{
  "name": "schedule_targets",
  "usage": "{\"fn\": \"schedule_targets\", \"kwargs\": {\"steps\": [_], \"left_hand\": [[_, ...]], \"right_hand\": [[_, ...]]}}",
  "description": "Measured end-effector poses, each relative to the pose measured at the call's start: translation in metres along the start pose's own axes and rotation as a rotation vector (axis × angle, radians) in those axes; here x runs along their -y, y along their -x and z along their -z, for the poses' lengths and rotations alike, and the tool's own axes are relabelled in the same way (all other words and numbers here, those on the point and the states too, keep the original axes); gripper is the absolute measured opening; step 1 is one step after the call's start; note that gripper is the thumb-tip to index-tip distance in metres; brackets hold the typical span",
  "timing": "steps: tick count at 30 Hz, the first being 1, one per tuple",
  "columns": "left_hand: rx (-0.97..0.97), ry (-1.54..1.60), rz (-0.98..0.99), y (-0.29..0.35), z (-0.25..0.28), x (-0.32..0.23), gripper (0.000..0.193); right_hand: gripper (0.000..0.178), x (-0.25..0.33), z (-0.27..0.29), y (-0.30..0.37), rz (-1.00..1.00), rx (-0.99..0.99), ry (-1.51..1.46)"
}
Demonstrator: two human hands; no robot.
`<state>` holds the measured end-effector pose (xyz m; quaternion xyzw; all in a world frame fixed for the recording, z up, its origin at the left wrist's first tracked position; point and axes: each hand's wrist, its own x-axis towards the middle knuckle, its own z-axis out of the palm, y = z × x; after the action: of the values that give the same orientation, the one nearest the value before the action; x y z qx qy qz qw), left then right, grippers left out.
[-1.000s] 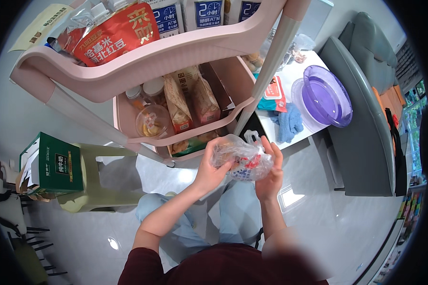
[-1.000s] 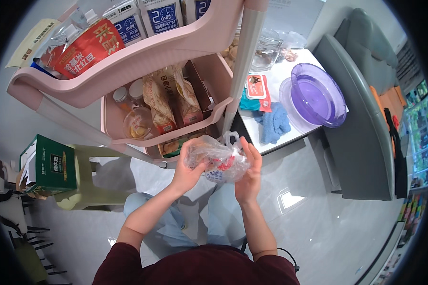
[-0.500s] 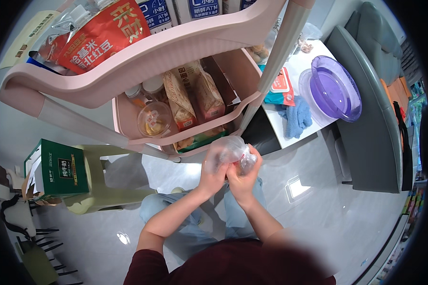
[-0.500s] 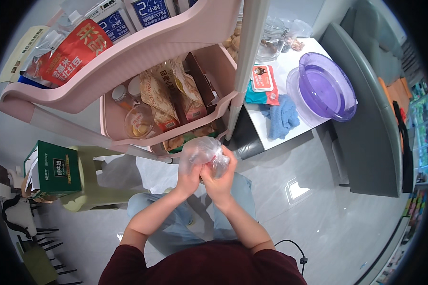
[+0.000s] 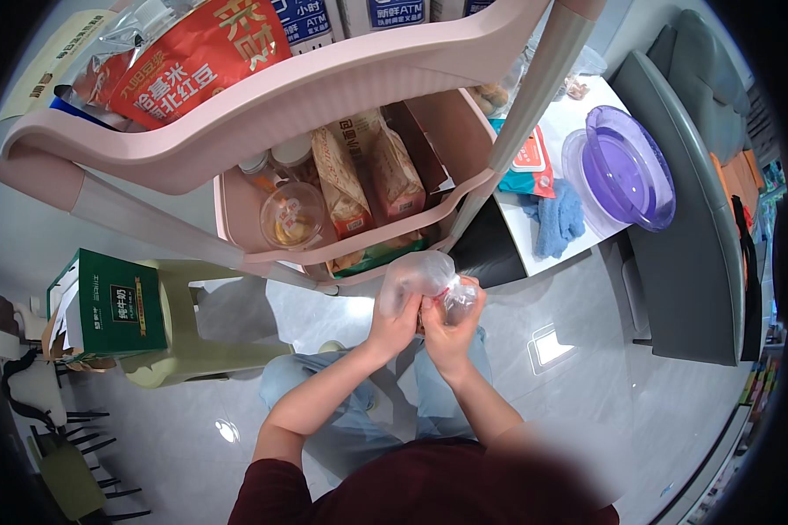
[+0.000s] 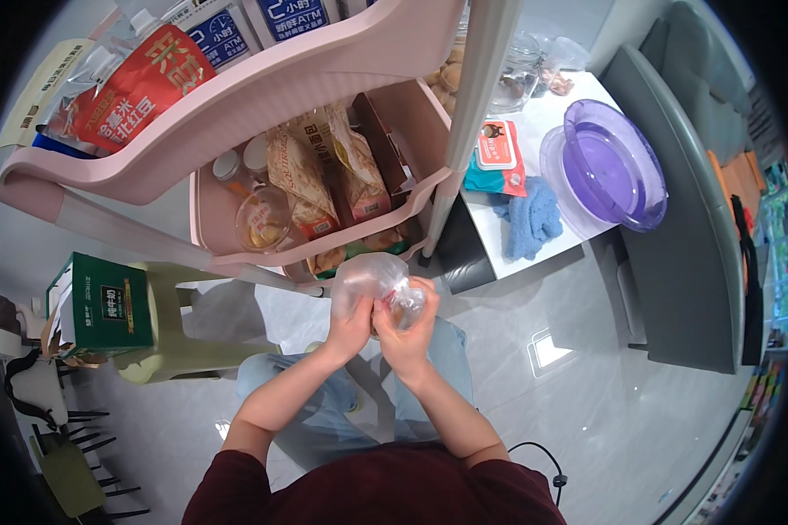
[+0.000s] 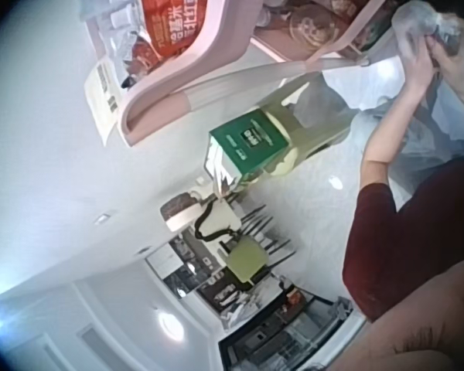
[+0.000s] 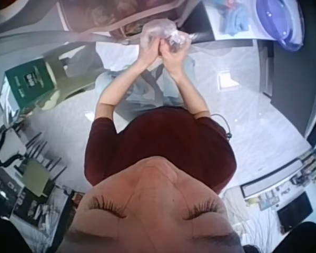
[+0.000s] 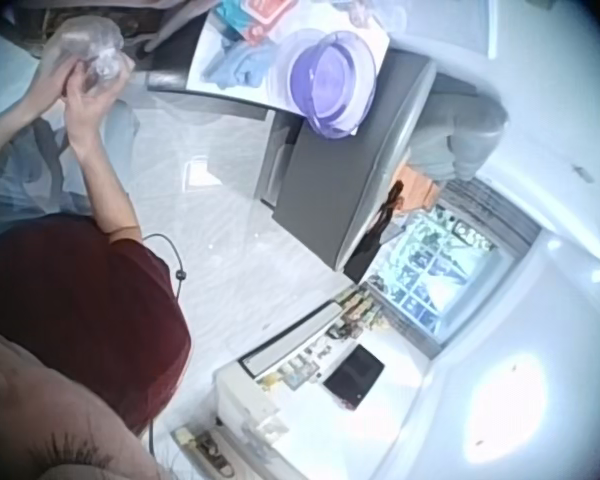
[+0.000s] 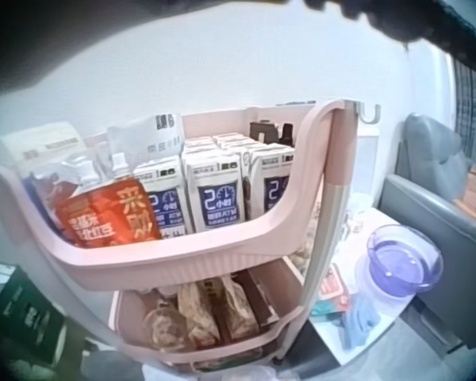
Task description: The person cleans a multi-tiered rolling cart with a blue cloth, then organizes various food items and containers on the shelves. They also fold a cardboard box on a table.
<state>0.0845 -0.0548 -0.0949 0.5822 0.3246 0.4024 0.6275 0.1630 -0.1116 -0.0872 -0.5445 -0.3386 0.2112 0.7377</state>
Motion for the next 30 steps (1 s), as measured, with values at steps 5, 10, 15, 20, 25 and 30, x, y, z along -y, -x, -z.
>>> {"fn": "schedule_targets", "kwargs": {"steps": [5, 10, 15, 20, 25, 30], "left_hand": [[-0.047, -0.046, 0.044, -0.007, 0.002, -0.006, 0.022], [0.025, 0.15, 0.277, -0.019, 0.015, -0.02, 0.026], [0.08, 0.229, 0.372, -0.013, 0.018, -0.016, 0.029], [0.366, 0.248, 0.603, -0.022, 0.037, -0.032, 0.049], [0.31, -0.07, 0.279, -0.022, 0.042, -0.02, 0.085], [0.026, -0.666, -0.402, -0.008, 0.023, -0.056, 0.092]], "right_hand": [[0.036, 0.009, 0.012, -0.011, -0.143, 0.034, -0.107], [0.025, 0.011, 0.03, -0.024, -0.391, 0.132, -0.253], [0.026, 0.005, 0.038, -0.019, -0.509, 0.127, -0.413], [0.028, 0.005, 0.041, -0.021, -0.557, 0.095, -0.53], [0.028, 0.007, 0.04, -0.021, -0.564, 0.018, -0.532], [0.03, 0.019, 0.027, -0.022, -0.625, -0.258, -0.616]]}}
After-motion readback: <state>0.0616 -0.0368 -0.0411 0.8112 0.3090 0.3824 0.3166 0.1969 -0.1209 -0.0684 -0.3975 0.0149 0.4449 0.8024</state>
